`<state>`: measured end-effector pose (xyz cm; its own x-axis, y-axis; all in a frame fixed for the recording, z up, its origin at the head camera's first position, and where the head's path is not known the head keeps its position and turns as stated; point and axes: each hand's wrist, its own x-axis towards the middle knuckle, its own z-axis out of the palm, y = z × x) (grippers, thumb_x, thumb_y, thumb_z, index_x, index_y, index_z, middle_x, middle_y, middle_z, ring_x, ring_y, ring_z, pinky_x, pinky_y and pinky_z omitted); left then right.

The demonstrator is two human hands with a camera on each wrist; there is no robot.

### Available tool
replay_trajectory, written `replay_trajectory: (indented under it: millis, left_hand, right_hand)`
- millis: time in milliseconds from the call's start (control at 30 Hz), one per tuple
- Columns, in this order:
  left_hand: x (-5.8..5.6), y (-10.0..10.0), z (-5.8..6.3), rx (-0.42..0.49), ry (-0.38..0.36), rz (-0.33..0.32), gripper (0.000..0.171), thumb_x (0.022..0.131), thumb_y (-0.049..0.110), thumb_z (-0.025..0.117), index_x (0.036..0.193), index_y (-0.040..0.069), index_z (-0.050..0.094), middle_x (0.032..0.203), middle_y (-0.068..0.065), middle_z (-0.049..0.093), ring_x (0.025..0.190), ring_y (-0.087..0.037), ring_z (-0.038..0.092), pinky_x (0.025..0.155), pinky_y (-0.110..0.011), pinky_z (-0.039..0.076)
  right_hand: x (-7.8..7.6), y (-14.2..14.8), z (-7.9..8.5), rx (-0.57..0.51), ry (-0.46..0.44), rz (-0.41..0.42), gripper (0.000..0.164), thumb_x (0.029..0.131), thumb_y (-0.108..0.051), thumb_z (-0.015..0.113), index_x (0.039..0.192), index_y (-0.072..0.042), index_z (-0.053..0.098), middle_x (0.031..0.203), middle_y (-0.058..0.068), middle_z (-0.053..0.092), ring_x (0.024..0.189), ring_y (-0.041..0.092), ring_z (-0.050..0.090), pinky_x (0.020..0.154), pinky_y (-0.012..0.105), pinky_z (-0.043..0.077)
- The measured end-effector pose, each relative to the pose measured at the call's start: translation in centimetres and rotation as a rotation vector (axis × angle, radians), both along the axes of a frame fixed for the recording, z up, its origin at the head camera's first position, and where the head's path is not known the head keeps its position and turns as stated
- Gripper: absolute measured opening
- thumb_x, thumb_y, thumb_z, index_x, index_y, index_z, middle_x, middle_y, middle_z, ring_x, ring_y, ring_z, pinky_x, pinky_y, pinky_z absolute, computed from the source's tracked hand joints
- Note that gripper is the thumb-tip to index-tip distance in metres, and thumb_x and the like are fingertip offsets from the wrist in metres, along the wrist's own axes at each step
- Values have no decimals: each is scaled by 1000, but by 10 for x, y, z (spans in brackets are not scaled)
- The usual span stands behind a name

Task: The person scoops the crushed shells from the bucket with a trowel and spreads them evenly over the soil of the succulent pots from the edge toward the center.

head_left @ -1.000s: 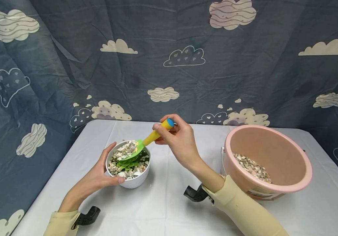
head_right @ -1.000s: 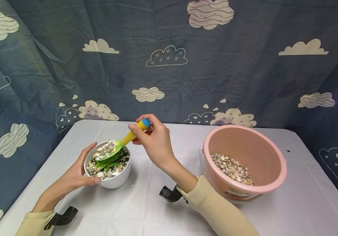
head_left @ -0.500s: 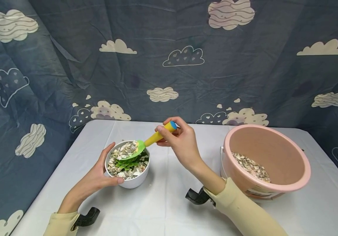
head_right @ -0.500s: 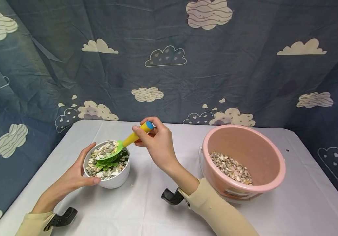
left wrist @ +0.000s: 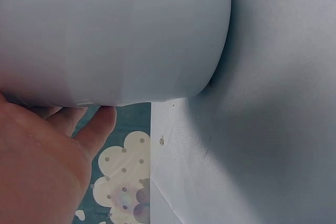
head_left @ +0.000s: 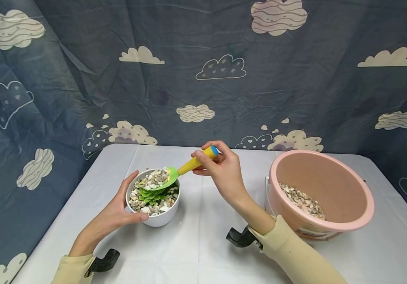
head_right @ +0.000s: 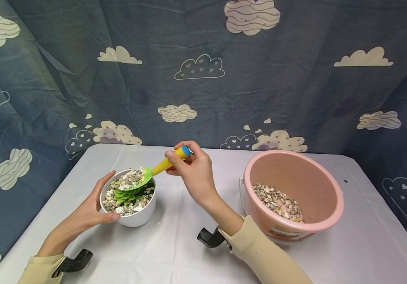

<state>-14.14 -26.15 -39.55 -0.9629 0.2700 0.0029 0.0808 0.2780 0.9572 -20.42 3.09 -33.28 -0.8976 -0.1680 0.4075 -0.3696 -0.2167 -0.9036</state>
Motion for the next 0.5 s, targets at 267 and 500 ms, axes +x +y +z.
replay_trajectory:
  millis: [267, 500]
  left_hand:
    - [-2, -1, 0, -5, -16, 9, 113, 75, 17, 84, 158, 32, 8, 159, -18, 8, 141, -41, 18, 106, -60, 23]
    - [-1, -4, -1, 8, -8, -16, 113, 76, 19, 84, 158, 30, 7, 159, -19, 7, 142, -43, 16, 106, -60, 24]
  right_hand:
    - [-3, 7, 1, 2, 15, -28, 25, 93, -14, 70, 108, 1, 56, 102, 19, 70, 82, 33, 71, 68, 44, 58]
    - [-5, 11, 1, -2, 26, -43, 26, 93, -13, 69, 108, 2, 55, 103, 20, 70, 81, 33, 71, 68, 44, 58]
